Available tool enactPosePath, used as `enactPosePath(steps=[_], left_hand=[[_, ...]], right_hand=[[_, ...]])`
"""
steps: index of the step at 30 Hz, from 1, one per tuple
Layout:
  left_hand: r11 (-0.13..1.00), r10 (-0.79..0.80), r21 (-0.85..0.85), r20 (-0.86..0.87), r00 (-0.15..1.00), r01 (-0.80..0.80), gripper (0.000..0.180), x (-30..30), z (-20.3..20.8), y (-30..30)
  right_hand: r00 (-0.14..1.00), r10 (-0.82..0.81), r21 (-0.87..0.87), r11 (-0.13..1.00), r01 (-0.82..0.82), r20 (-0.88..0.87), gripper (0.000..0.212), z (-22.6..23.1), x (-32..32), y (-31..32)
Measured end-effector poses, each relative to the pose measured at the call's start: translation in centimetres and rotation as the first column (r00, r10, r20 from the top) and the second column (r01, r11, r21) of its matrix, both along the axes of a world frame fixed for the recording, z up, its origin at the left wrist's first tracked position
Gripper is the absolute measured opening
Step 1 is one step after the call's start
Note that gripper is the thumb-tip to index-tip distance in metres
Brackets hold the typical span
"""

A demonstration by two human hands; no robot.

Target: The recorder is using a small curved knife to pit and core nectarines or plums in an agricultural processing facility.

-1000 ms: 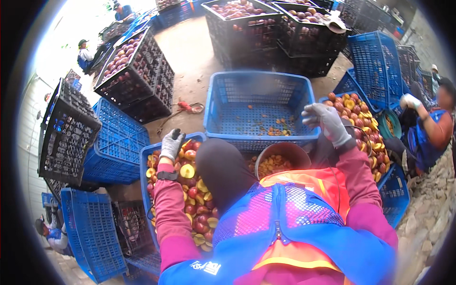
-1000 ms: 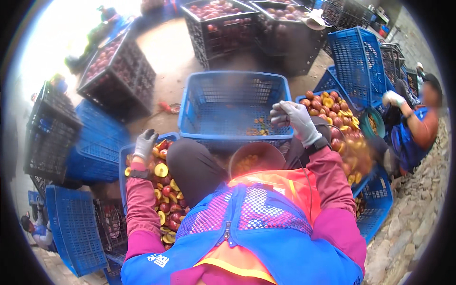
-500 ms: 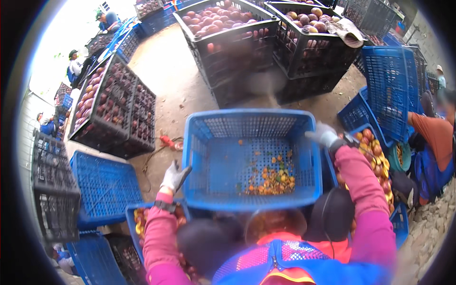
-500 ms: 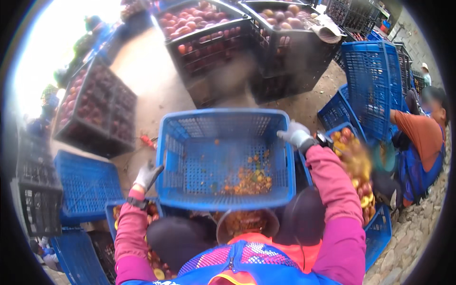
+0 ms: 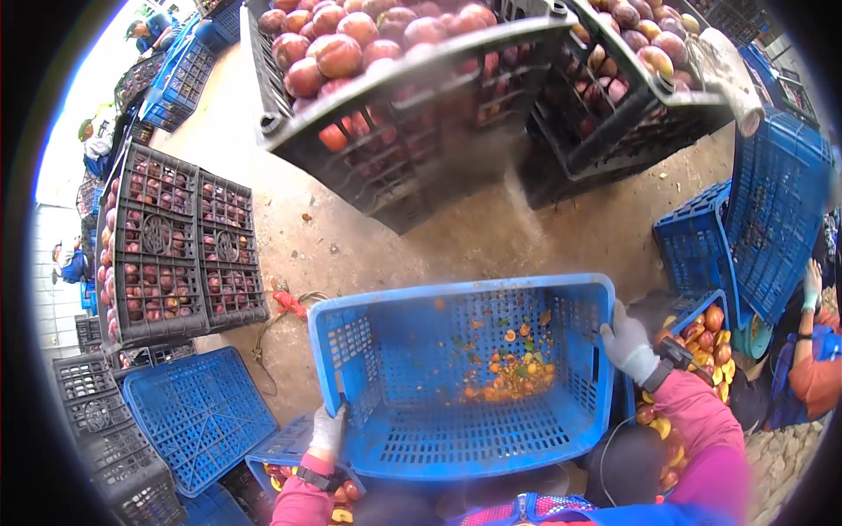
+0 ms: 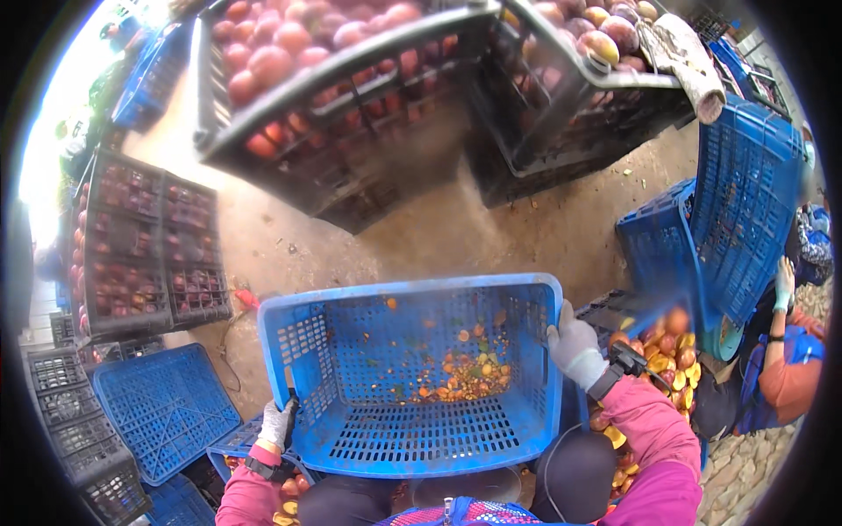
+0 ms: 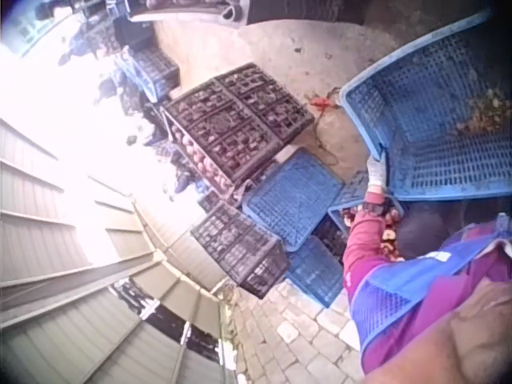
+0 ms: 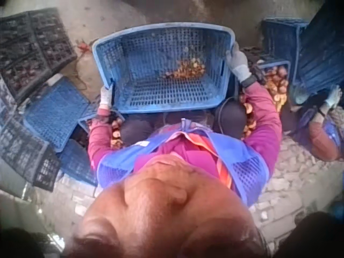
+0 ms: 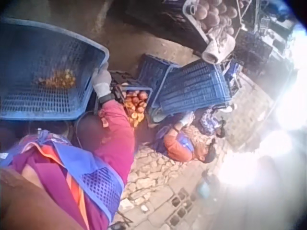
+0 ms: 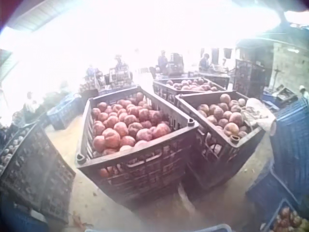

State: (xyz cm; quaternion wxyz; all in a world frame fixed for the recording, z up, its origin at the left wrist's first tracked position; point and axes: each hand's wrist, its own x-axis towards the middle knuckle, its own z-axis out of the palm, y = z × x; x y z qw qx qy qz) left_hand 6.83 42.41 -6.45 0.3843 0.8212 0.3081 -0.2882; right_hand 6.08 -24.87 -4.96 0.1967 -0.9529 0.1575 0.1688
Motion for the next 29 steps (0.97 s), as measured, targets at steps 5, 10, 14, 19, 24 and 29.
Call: enactPosePath(steps=[5,10,14,19,24,29], left_hand=[[0.99,-0.135,0.035,0.007,0.991,0.135,0.031,-0.2,-0.6,1.9],[0.949,-0.221,0.194,-0.153,0.963,0.248,0.051,-0.3,2.0,1.1],[0.77,-0.195,0.472,-0.466,0.863,0.429,0.099,2.5,9.5,-3.5],[0.822,-0.31,0.39,-0.303,0.901,0.414,0.1,-0.2,24.4,-8.1],[0.928,-0.359,0.056,-0.125,0.925,0.368,0.071,-12.3,35.0,-6.4],[0.736,-0.653,0.042,-0.214,0.726,0.675,0.042,-25.3,48.1,-3.9]], right_hand=[[0.983,0.013,-0.142,0.989,-0.039,-0.181,0.078,1.9,1.0,0.5],[0.888,-0.112,-0.177,0.983,0.036,-0.445,0.082,6.2,3.4,1.8],[0.806,-0.183,-0.245,0.968,0.049,-0.563,0.08,12.9,1.9,2.4],[0.955,0.087,-0.013,0.995,-0.094,-0.284,0.07,26.9,-4.3,5.8],[0.809,0.084,0.103,0.994,-0.029,-0.582,0.067,40.0,-16.0,5.4],[0.741,-0.006,0.05,0.997,0.054,-0.671,0.069,47.7,-26.0,0.8]])
